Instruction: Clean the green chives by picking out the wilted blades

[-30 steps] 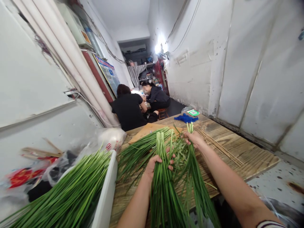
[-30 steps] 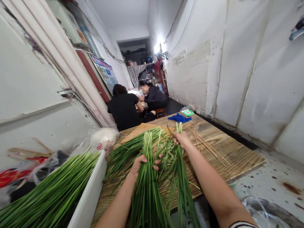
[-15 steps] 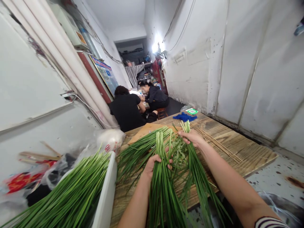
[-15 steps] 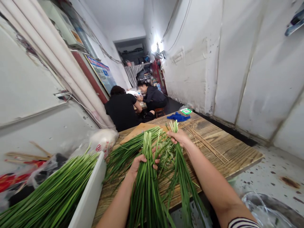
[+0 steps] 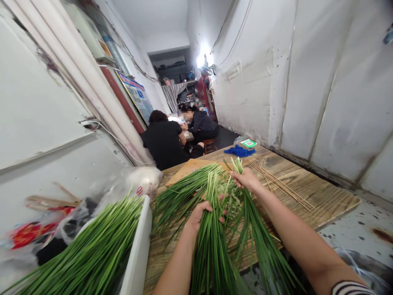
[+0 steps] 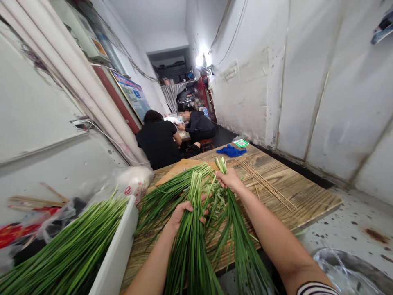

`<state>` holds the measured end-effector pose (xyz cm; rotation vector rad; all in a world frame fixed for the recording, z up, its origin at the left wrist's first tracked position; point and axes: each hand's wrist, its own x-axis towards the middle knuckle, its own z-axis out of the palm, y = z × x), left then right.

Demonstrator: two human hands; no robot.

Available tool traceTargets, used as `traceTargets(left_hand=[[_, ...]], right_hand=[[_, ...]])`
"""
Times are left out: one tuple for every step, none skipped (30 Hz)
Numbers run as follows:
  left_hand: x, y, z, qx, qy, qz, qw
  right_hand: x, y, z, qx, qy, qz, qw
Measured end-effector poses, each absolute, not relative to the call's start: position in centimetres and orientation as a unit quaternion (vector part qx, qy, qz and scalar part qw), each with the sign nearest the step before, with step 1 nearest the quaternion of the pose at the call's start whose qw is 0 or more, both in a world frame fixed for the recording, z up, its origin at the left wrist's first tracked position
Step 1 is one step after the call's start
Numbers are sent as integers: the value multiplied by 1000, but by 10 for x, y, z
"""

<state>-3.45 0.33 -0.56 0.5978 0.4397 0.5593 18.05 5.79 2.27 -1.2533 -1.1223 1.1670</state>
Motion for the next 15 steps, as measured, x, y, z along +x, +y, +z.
traceTargets(left_hand=[[-35,3,-5,291,211,271,893],[-35,3,-4,293,209,273,892],[-35,3,-4,293,208,274,892],[-35,3,-3,294,207,273,892],[-35,3,-3,293,207,273,893],[-35,3,-3,292,207,272,893],[-35,2,-2,291,207,273,893],[-35,2,-2,290,208,273,893],[-35,2,-2,289,209,274,893],[-35,1,-2,287,210,276,893],[-35,1,-2,285,211,276,893],[-35,1,-2,283,211,276,894],[-35,1,-2,281,209,275,895],[-35,1,-2,278,207,276,897],[-35,1,-2,277,204,277,897]], right_hand=[[181,59,22,-525,-464,485,524],[182,61,21,-523,-452,488,532],[183,63,21,-519,-434,493,546],[185,65,20,-516,-412,498,562],[186,66,20,-514,-386,502,578],[188,68,20,-513,-364,505,592],[190,68,20,-513,-350,508,597],[191,68,21,-512,-349,514,594],[192,68,21,-508,-359,525,581],[192,67,22,-502,-376,539,562],[191,65,23,-495,-396,552,541],[190,63,24,-490,-414,562,522],[189,60,25,-487,-427,569,507],[188,58,26,-486,-436,571,497],[187,57,27,-487,-441,573,489]])
